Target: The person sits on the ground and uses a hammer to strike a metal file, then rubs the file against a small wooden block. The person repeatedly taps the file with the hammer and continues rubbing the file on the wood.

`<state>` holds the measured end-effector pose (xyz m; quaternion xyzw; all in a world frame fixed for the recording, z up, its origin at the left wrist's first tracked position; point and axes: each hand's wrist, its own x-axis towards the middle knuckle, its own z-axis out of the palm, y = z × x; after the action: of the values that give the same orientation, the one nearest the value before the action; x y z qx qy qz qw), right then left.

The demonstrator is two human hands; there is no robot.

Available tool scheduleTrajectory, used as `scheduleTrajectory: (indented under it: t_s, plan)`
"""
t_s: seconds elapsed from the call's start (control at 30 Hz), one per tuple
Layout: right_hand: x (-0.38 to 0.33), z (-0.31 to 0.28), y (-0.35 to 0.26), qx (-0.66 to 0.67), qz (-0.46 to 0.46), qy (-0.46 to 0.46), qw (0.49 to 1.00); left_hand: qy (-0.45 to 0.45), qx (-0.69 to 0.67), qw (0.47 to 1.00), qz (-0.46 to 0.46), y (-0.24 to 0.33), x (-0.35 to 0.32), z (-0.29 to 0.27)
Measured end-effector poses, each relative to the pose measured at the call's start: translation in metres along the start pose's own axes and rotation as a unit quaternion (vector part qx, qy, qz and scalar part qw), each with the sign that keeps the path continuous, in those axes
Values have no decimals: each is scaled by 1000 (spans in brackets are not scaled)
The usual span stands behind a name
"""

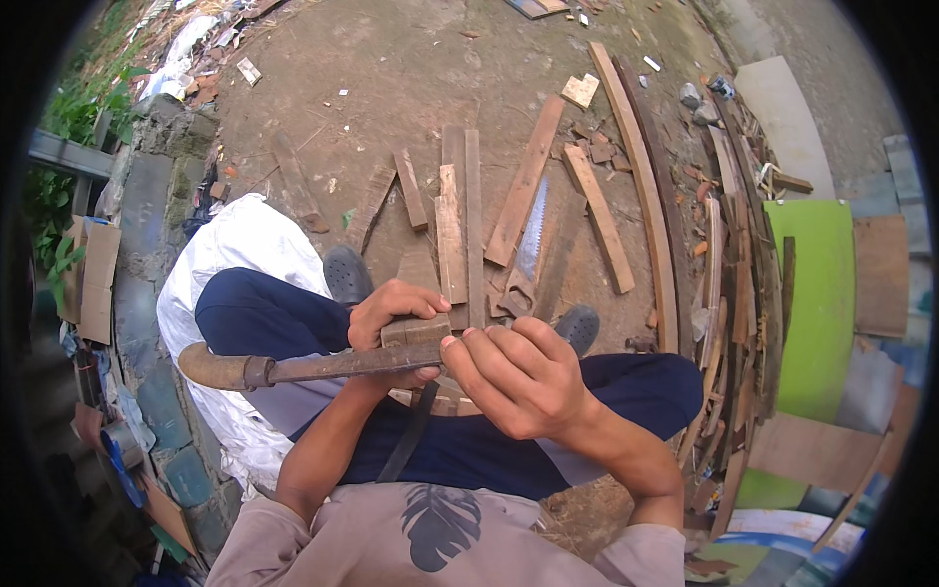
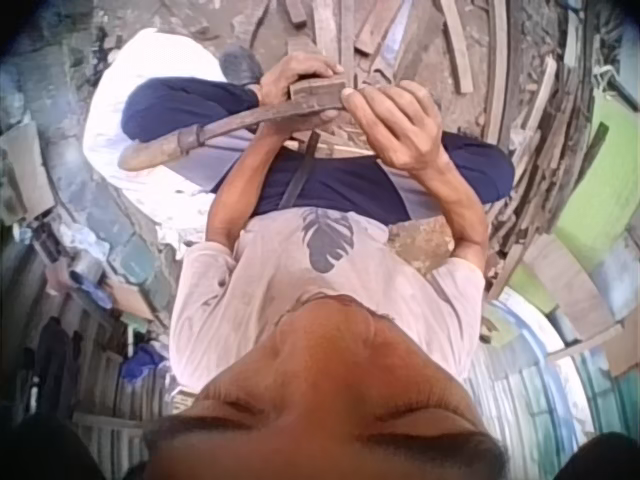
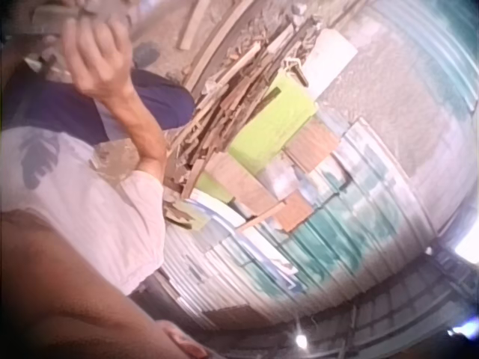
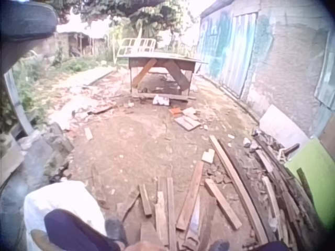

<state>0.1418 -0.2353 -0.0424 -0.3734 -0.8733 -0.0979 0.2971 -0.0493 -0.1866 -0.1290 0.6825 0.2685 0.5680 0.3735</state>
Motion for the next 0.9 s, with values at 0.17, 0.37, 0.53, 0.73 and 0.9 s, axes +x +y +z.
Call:
scheduleTrajectory:
  t_s: [0.17,0.37,0.53,0.73,0.9]
  plan:
    - [4,-1,-1,0,0,-7,1000,2,12,1000,1,0,0,-1]
    - [2,-5,0,4,1,-17,1000,-6,5,1000,11,-3,-1,1]
    - [1,-7,2,2,9,-28,1000,-17,4,1000,-4,-1,1,2]
    - [16,-6,14,35,50,-40,997,-63,3,997,-47,-5,18,-10]
    - [37,5,36,13,86,-35,996,-77,141,977,-137,2,46,-21]
